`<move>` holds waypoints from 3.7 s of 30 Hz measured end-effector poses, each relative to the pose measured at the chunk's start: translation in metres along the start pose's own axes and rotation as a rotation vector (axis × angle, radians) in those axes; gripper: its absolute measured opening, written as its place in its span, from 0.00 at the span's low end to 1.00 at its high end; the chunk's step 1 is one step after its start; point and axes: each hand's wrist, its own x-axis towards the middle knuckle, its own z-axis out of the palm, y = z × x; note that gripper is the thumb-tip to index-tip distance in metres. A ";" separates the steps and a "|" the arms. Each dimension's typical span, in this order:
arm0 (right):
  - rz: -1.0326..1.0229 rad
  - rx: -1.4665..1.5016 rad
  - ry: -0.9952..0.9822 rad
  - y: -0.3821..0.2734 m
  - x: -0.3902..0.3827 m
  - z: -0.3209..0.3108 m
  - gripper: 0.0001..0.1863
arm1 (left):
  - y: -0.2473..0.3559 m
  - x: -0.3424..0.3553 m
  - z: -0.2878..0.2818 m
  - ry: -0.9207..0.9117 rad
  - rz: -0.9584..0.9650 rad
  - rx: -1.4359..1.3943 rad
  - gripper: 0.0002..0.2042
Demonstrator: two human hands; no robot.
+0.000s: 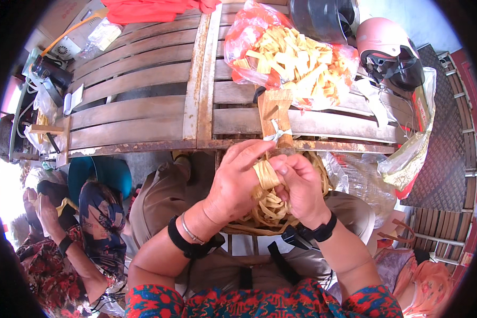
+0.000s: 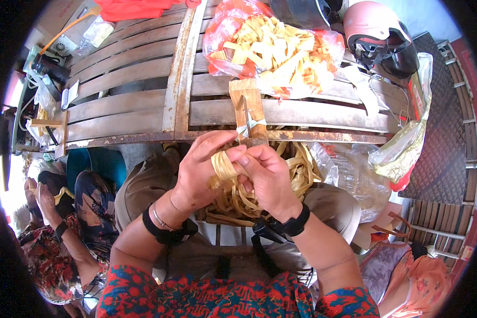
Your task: The person weaves and folds long yellow strips of material by hand, occasionally pulling them through a fixed wooden slot on the table.
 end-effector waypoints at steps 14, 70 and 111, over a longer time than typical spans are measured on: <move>-0.539 -0.952 -0.143 0.023 -0.001 -0.008 0.09 | 0.007 -0.003 -0.005 -0.307 -0.220 -0.067 0.13; -0.390 -0.441 0.121 -0.011 0.027 -0.040 0.04 | -0.007 0.016 0.009 -0.028 -1.082 -1.003 0.07; -0.723 -0.767 0.218 -0.007 0.051 -0.034 0.07 | -0.026 0.009 0.036 0.066 -0.954 -0.713 0.09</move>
